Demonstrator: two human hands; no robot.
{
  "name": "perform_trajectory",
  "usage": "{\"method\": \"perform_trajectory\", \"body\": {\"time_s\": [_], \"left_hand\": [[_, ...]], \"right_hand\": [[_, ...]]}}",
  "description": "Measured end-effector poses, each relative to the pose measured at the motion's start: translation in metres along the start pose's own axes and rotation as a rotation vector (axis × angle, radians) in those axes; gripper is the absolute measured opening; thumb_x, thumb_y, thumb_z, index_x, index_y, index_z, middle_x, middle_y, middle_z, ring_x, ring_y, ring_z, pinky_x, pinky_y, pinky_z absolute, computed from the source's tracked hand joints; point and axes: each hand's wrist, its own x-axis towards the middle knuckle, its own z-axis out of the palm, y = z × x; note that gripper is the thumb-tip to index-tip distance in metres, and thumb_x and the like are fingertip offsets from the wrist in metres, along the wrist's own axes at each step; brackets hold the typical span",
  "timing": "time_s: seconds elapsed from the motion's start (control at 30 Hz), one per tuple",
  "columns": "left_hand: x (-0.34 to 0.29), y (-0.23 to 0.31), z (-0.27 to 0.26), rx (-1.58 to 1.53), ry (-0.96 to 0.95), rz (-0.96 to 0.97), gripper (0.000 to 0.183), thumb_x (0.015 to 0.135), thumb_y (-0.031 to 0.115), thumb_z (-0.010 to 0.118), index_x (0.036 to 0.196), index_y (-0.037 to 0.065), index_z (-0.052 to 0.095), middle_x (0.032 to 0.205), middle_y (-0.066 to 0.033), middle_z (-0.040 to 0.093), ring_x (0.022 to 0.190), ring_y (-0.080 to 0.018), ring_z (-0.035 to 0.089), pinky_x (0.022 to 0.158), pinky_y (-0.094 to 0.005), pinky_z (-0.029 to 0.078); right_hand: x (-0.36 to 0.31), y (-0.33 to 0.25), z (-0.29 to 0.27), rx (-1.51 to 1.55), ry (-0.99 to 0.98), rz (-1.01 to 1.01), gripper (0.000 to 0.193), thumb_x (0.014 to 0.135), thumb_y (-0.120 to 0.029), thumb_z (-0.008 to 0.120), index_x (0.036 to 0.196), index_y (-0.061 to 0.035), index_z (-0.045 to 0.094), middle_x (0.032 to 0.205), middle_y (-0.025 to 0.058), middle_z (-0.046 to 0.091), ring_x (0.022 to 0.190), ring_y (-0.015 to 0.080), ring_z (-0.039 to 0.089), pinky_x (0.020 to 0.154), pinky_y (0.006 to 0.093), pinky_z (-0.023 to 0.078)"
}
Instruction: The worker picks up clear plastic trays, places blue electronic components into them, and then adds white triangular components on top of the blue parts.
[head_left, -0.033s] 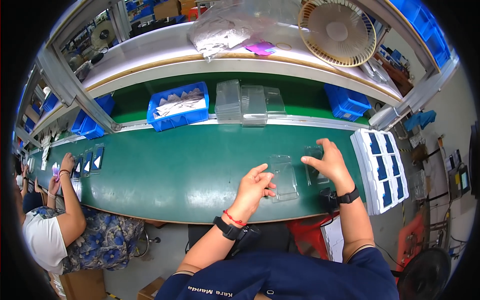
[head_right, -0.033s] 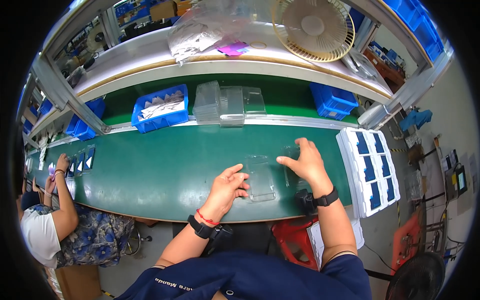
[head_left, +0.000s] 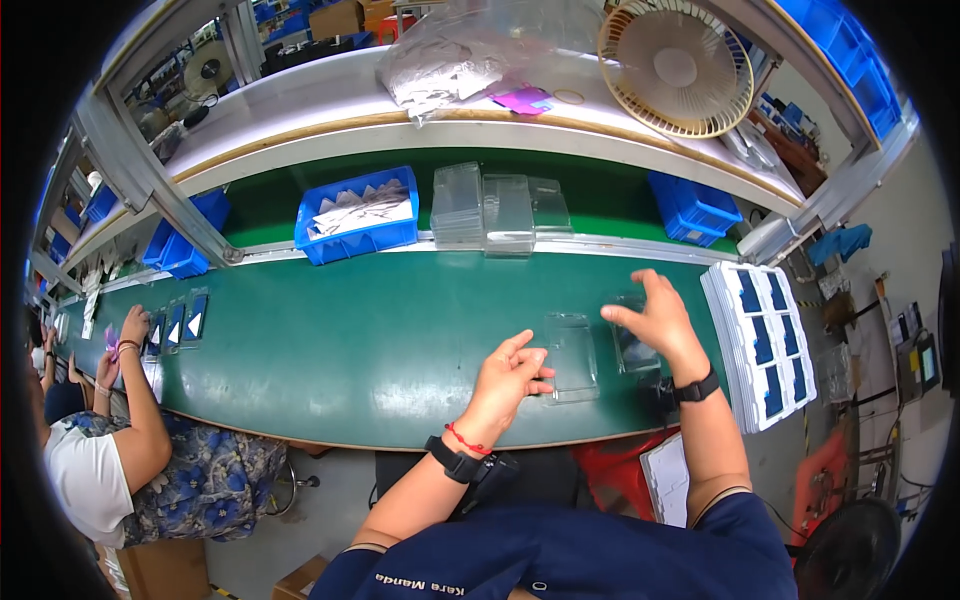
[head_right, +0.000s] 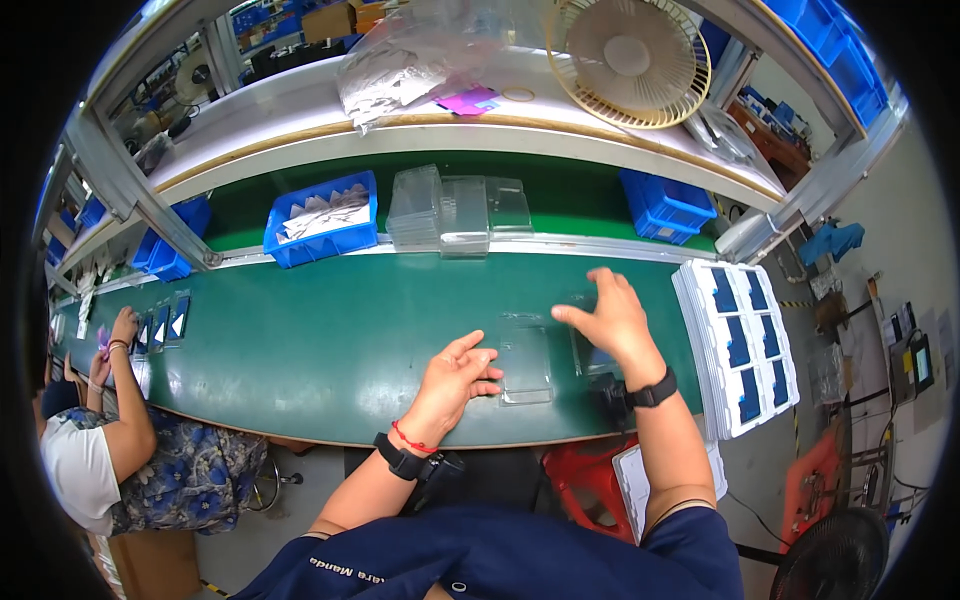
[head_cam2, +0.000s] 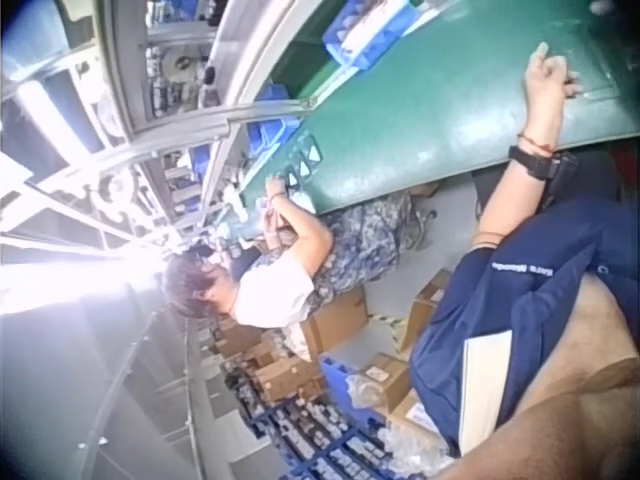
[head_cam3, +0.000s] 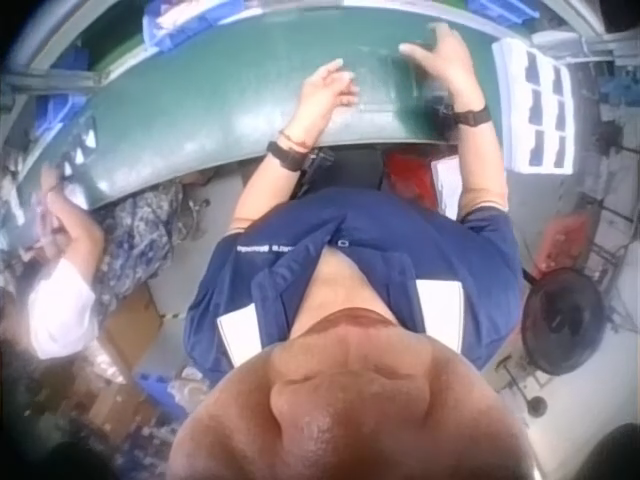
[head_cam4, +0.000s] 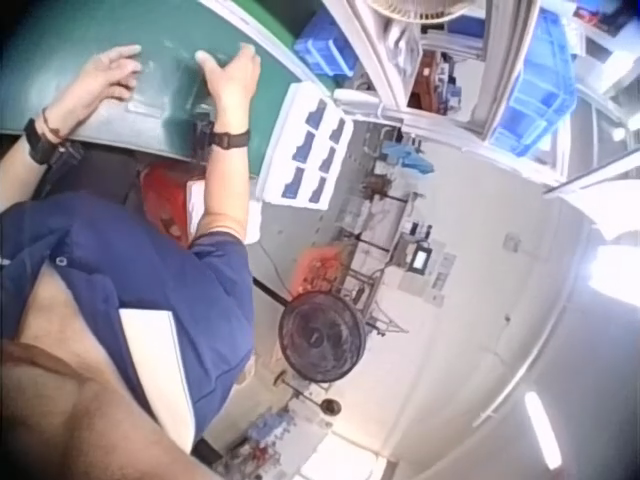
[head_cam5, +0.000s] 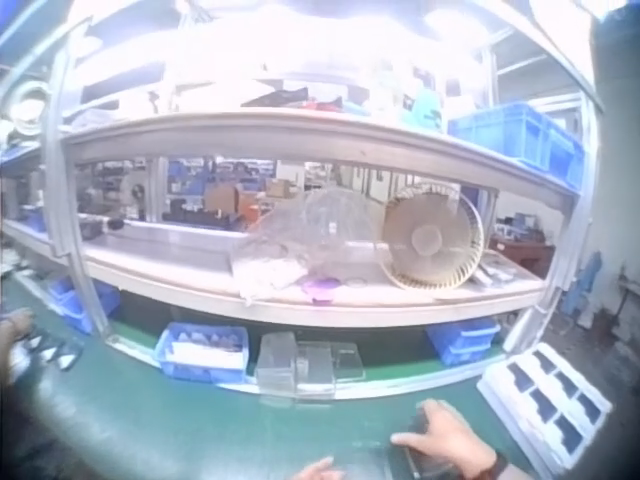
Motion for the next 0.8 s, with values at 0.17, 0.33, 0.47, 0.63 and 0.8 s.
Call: {"method": "perform_trajectory", "body": {"time_s": [0.17,0.33,0.47,0.63,0.8], "left_hand": [[-0.007,-0.008,-0.003,0.137,-0.052,0.093,0.05,0.09,0.004,0.054,0.135,-0.004,0.032,0.117,-0.0189,0.048,0.097,-0.0242,0.06,0.076,-0.0314,0.056],[-0.006,-0.018,-0.007,0.222,-0.11,0.145,0.042,0.09,0.003,0.053,0.129,-0.002,0.037,0.114,-0.0161,0.047,0.096,-0.0219,0.06,0.075,-0.0315,0.056],[-0.01,-0.018,-0.009,0.201,-0.127,0.13,0.039,0.091,0.003,0.053,0.126,-0.002,0.04,0.113,-0.0155,0.047,0.096,-0.021,0.06,0.074,-0.0318,0.056],[-0.009,-0.019,-0.009,0.182,-0.155,0.127,0.034,0.091,0.005,0.053,0.123,-0.003,0.043,0.113,-0.0154,0.048,0.096,-0.021,0.06,0.074,-0.0315,0.056],[-0.007,-0.018,-0.011,0.175,-0.139,0.147,0.029,0.092,0.008,0.054,0.117,-0.003,0.047,0.11,-0.0139,0.053,0.097,-0.0201,0.059,0.073,-0.0311,0.056]], "right_hand": [[0.103,-0.03,0.015,0.021,-0.095,-0.123,0.061,0.07,-0.037,0.074,0.113,0.0025,0.055,0.105,0.0218,0.062,0.101,0.035,0.059,0.086,0.0405,0.047],[0.18,-0.067,0.06,-0.15,-0.22,0.118,0.064,0.072,-0.041,0.072,0.118,-0.0004,0.054,0.114,0.0186,0.061,0.106,0.0325,0.058,0.088,0.0388,0.049],[0.189,-0.084,0.077,-0.197,-0.232,0.25,0.075,0.065,-0.043,0.076,0.121,-0.001,0.05,0.117,0.017,0.06,0.107,0.0309,0.059,0.089,0.0366,0.049],[0.191,-0.065,0.067,-0.147,-0.197,0.245,0.073,0.062,-0.037,0.075,0.119,0.0009,0.048,0.114,0.0187,0.061,0.104,0.0313,0.06,0.087,0.0359,0.05],[0.132,-0.044,0.025,0.411,-0.187,0.174,0.076,0.063,-0.031,0.077,0.121,0.0035,0.043,0.097,0.0198,0.062,0.083,0.0268,0.064,0.063,0.035,0.053]]}}
